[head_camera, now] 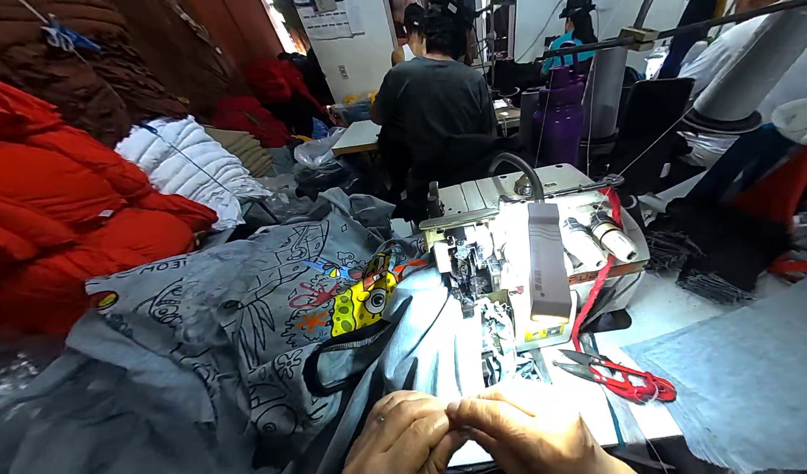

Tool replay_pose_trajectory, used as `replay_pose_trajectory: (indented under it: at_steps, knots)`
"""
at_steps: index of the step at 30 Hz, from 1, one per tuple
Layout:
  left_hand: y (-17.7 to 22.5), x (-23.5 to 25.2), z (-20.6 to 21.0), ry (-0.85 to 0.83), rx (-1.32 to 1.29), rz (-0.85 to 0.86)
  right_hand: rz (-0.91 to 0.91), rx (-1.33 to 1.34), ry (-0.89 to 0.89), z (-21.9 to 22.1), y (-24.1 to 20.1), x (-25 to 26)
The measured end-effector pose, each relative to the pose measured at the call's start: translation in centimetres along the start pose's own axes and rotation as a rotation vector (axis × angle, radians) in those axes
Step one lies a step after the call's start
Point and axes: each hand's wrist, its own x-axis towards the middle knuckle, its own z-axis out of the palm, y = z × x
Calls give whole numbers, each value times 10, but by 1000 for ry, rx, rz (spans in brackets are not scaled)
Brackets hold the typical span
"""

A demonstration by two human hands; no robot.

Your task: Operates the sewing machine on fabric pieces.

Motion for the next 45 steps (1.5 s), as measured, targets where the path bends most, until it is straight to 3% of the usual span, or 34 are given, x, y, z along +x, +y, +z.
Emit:
replay_pose_trajectory:
  at_steps: [7, 15, 24, 28, 33, 39, 45]
  knots:
    - [-17, 5, 23, 59, 343, 206, 68, -17, 24, -23, -9, 1]
    - [-22, 10, 4, -147, 171, 332, 188, 36, -67, -35, -14, -31]
    - [-48, 35, 4, -126, 253, 184, 161, -205, 33, -1, 30, -11]
    - [-60, 49, 12, -112, 334, 101, 355, -290, -97, 0, 35, 6]
    - [-77, 69, 22, -99, 304, -43, 358, -353, -118, -1, 31, 11]
    - [-58, 70, 22, -20, 427, -317, 378, -337, -192, -9, 19, 5]
    - [-5, 26, -7, -102, 588, -309, 227, -183, -213, -8, 5, 3]
